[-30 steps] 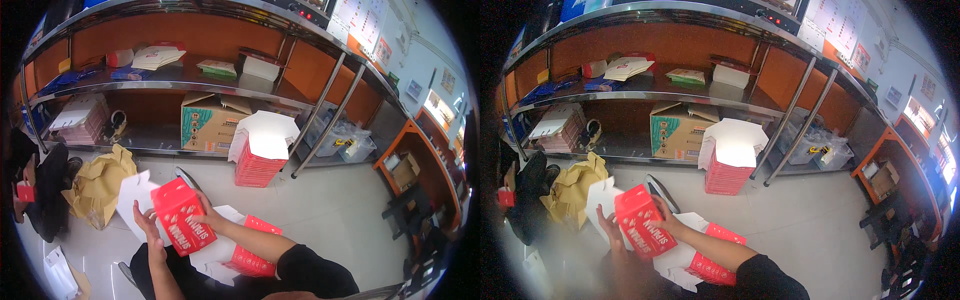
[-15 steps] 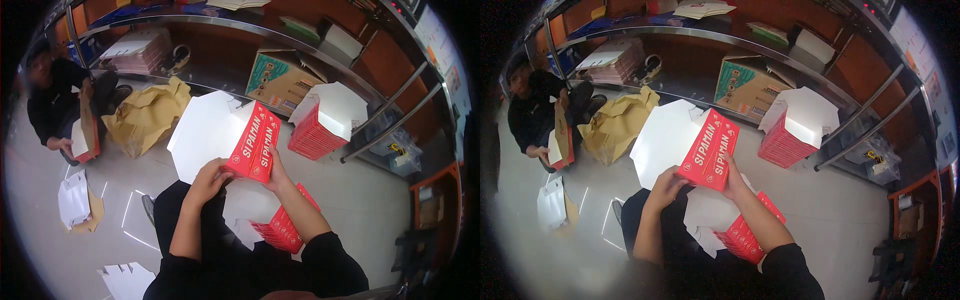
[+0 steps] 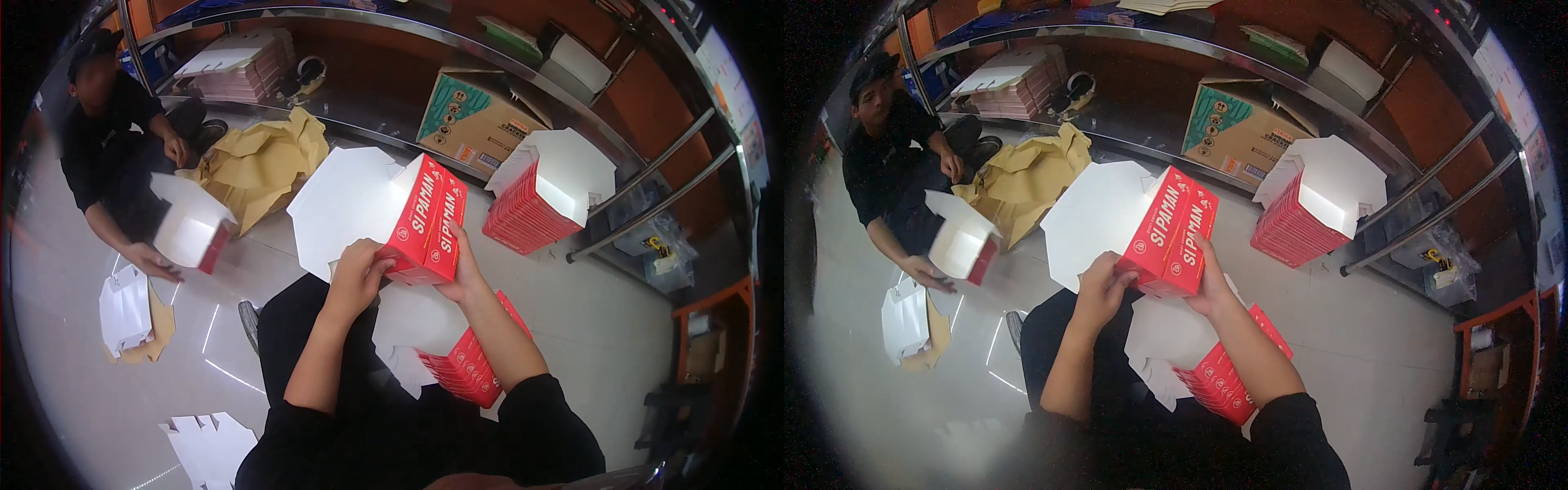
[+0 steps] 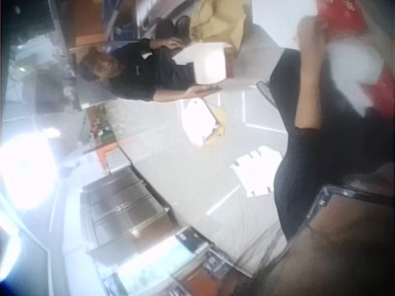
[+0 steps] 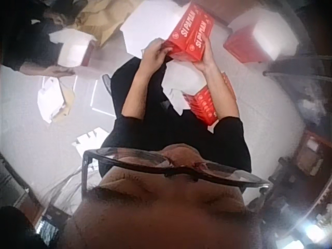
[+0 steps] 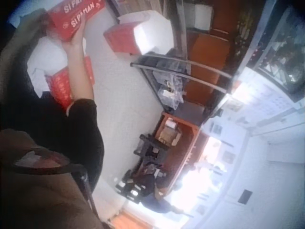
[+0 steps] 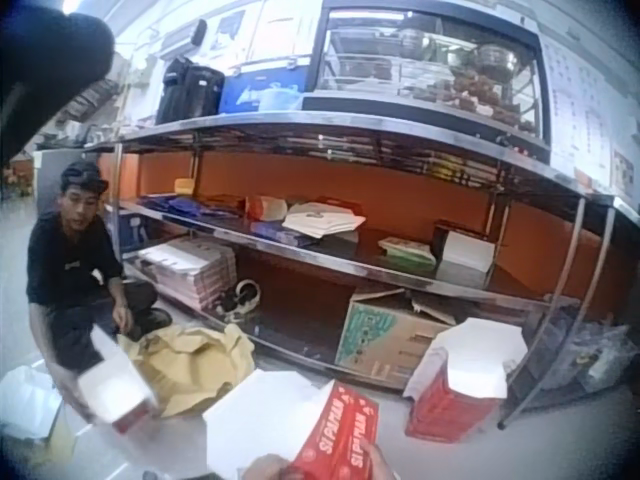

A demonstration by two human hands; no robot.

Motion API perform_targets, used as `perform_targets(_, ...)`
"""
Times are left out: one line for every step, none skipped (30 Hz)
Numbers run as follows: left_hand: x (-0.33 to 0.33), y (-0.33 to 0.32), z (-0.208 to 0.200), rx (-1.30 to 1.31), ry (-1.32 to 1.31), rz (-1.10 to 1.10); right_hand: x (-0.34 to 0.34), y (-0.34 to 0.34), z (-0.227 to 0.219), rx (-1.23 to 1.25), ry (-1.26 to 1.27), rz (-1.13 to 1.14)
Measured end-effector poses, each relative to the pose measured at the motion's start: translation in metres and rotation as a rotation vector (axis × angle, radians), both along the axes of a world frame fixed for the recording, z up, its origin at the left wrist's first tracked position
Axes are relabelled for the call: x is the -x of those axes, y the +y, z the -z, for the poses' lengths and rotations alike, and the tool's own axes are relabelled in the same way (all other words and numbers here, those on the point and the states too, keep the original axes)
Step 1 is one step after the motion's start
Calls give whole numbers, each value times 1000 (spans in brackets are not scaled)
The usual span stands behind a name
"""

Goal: The person sits on the floor and assembles red and white cardboard boxes by folding the flaps and tucking them into slots. They handle flat cardboard pieces and finished boxes, stacking the completed units on the floor.

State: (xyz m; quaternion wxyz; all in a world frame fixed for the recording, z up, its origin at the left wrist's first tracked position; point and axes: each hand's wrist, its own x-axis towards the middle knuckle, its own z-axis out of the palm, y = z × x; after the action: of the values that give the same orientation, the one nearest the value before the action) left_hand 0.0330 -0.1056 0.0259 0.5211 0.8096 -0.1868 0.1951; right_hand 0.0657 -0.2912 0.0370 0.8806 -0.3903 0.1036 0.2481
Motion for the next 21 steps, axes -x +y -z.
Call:
perform_targets(0, 0, 1, -3, 21, -13, -2, 0, 0, 16, 0, -13)
perform_targets(0, 0, 2, -29, -3, -35, -5, 0, 1, 34, 2, -24)
perform_targets(0, -1, 2, -56, -26, -57, -6, 0, 1, 51, 3, -36)
perform_targets(0, -1, 3, -83, -49, -80, -5, -1, -1, 66, 12, -40)
perform_targets(0, -1, 4, -30, 5, -68, -4, 1, -3, 79, 21, -47)
perform_targets(0, -3, 5, 22, 59, -56, -3, 2, -6, 92, 29, -53)
perform_targets(1, -4, 6, 76, 113, -45, -2, 3, -7, 81, 31, -54)
perform_targets(1, -6, 1, 141, 91, -23, -1, 3, -7, 68, 37, -54)
perform_targets(1, -8, -8, 207, 69, -1, 0, 4, -7, 55, 44, -53)
perform_targets(2, -9, -12, 273, 47, 21, 1, 6, -7, 74, 42, -49)
perform_targets(2, -10, -11, 353, 123, 23, 3, 10, -7, 93, 38, -45)
perform_targets(3, -11, -8, 434, 199, 25, 4, 12, -6, 113, 34, -40)
perform_targets(4, -11, -6, 515, 275, 27, 4, 12, -3, 115, 27, -45)
perform_targets(4, -10, -7, 470, 277, 16, 2, 12, -1, 117, 18, -48)
perform_targets(4, -6, -8, 426, 279, 6, 1, 12, 0, 120, 9, -51)
perform_targets(4, -4, -8, 381, 281, -4, 1, 11, -1, 128, 25, -67)
perform_targets(4, -1, -6, 378, 258, -22, 2, 12, -4, 137, 38, -87)
perform_targets(3, 1, -3, 375, 235, -39, 2, 12, -6, 145, 51, -107)
perform_targets(2, 3, -2, 372, 212, -56, 1, 13, -7, 140, 52, -116)
perform_targets(2, 2, -2, 243, 138, -87, 1, 13, -7, 136, 57, -123)
perform_targets(2, -1, -3, 113, 64, -117, 1, 12, -8, 132, 61, -131)
